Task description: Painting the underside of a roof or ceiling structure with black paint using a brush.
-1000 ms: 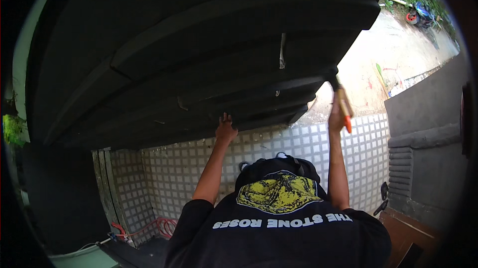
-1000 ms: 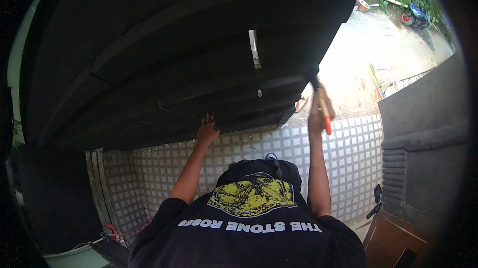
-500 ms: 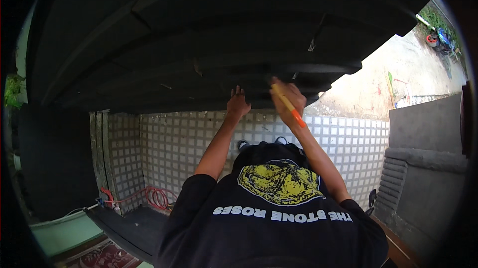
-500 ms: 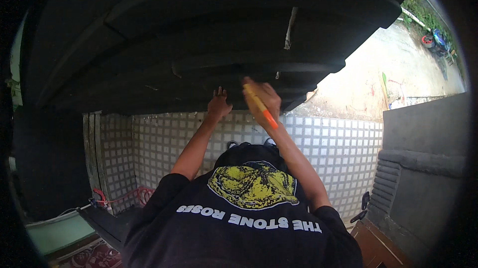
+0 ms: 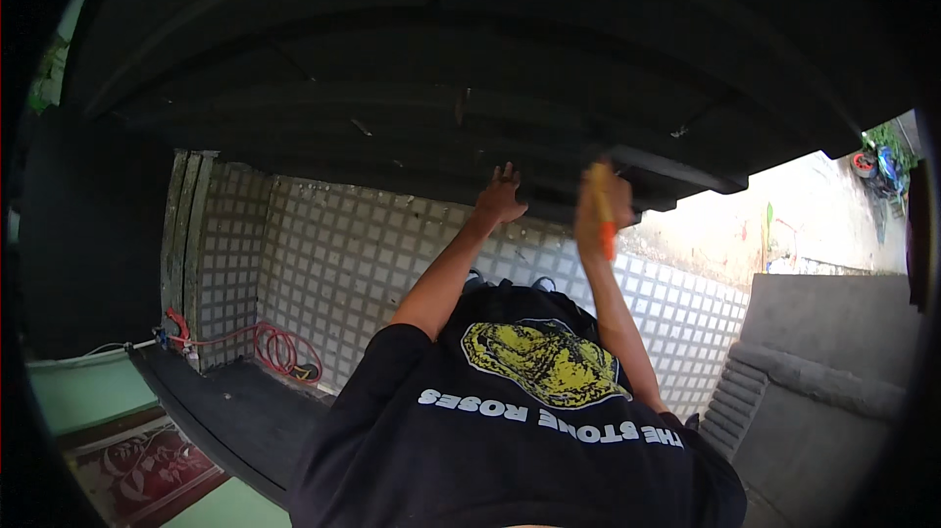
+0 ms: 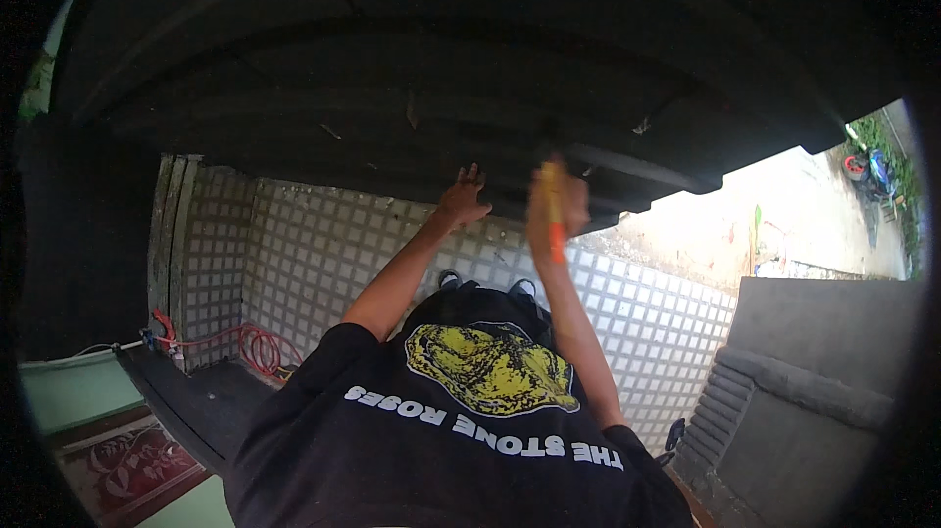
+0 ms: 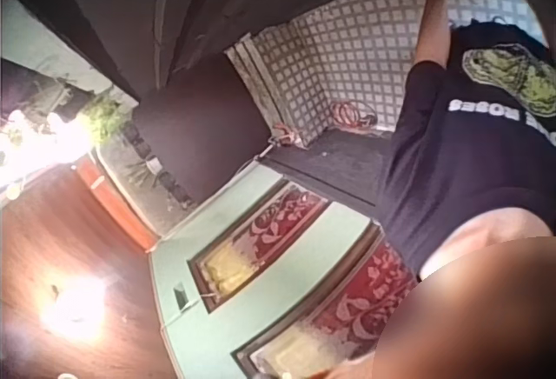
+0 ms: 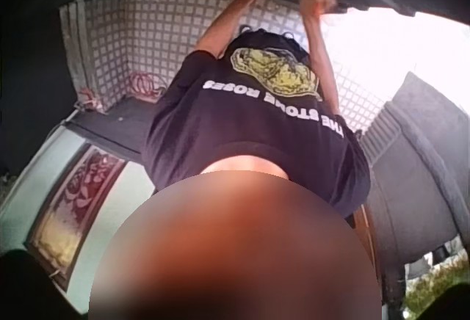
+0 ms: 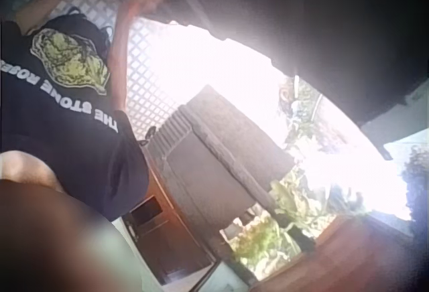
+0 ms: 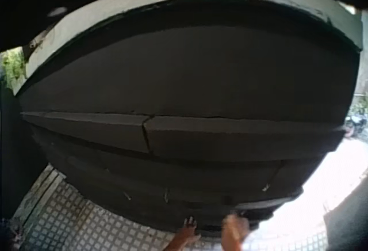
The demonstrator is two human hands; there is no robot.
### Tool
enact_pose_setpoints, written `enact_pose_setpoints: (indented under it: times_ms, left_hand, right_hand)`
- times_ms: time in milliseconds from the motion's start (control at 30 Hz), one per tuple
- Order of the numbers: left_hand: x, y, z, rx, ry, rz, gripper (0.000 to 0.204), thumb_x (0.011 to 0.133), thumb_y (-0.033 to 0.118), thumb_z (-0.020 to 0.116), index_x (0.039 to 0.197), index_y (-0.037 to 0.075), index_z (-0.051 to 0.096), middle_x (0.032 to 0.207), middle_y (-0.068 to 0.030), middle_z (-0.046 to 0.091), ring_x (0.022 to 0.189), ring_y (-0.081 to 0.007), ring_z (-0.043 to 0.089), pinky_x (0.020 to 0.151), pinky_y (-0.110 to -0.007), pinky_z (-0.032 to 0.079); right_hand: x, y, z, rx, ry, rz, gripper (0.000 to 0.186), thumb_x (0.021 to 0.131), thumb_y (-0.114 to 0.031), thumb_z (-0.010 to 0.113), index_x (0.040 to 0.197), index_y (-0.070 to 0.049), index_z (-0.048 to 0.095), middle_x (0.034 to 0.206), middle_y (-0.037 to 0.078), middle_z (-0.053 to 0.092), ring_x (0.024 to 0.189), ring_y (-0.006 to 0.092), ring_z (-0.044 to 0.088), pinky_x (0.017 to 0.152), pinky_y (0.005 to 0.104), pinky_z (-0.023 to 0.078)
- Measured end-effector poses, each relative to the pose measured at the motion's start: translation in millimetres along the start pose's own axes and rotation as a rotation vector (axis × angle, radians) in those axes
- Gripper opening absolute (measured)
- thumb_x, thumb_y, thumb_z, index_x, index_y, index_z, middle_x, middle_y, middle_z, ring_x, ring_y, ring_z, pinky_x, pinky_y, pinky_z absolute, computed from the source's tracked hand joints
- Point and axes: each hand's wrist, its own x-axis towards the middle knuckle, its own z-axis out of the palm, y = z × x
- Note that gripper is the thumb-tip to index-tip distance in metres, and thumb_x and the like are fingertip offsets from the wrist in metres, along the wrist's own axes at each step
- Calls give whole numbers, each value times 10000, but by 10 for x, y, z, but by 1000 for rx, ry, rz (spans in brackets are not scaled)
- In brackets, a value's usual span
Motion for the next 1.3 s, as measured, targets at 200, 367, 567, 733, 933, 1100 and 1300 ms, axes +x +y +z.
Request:
enact_pose_setpoints:
  times_ms: [200, 367, 567, 733, 933, 1100, 1300]
  left_hand:
    - [-720, -45, -604, -693, -102, -191, 685, 825, 232, 716, 1427, -2, 489, 1444, -196, 521, 1206, -395, 600, 1007, -436, 494]
    - [-1568, 154, -889, -1063, 589, 257, 784, 776, 136, 743, 1467, -33, 414, 1414, -217, 485, 1304, -376, 514, 1044, -411, 458]
    - [-1704, 4, -836, -1032, 668, 191, 879, 769, 146, 769, 1495, -79, 328, 1428, -248, 412, 1376, -395, 415, 1116, -425, 390]
    - [-1789, -78, -912, -798, 916, 75, 662, 901, 217, 728, 1421, -57, 422, 1358, -169, 482, 1239, -263, 535, 1015, -347, 464]
    - [-1658, -254, -1009, -1226, 893, -224, 235, 993, 157, 636, 1126, -35, 607, 956, -69, 655, 863, -122, 603, 709, -282, 484]
    - [-1526, 135, -1370, -952, 1032, -17, 161, 932, 84, 698, 1012, -56, 699, 944, -149, 706, 805, -188, 657, 693, -289, 514]
    - [-973, 495, -1511, -731, 1387, 141, 205, 851, -7, 742, 1047, -57, 704, 1096, -181, 713, 938, -281, 716, 790, -318, 567]
  right_hand:
    - [149, -707, 232, 551, -246, -77, 356, 814, 12, 731, 1169, 23, 710, 976, 144, 732, 808, 283, 635, 753, 356, 531]
    - [-241, -1010, 388, 548, -436, 33, 299, 849, -3, 714, 1145, 47, 707, 1049, 165, 744, 834, 280, 676, 791, 345, 536]
    - [-433, -1265, 581, 582, -518, -100, 372, 872, -54, 664, 1235, 27, 675, 1090, 207, 688, 930, 330, 640, 797, 390, 513]
    - [-485, -1530, 504, 637, -707, -13, 537, 792, -32, 696, 1325, -6, 632, 1140, 194, 641, 994, 340, 648, 855, 382, 515]
    - [-429, -1316, 623, 612, -794, -215, 455, 817, 8, 691, 1271, 26, 657, 1095, 183, 654, 957, 297, 685, 814, 352, 547]
    - [-318, -515, 693, 603, -979, 23, 360, 835, -48, 674, 1191, 0, 687, 1178, 211, 636, 1037, 375, 658, 900, 400, 530]
    - [-462, 807, 820, 293, -1524, -112, 307, 863, -119, 628, 1151, -37, 697, 957, 230, 639, 862, 405, 634, 813, 474, 501]
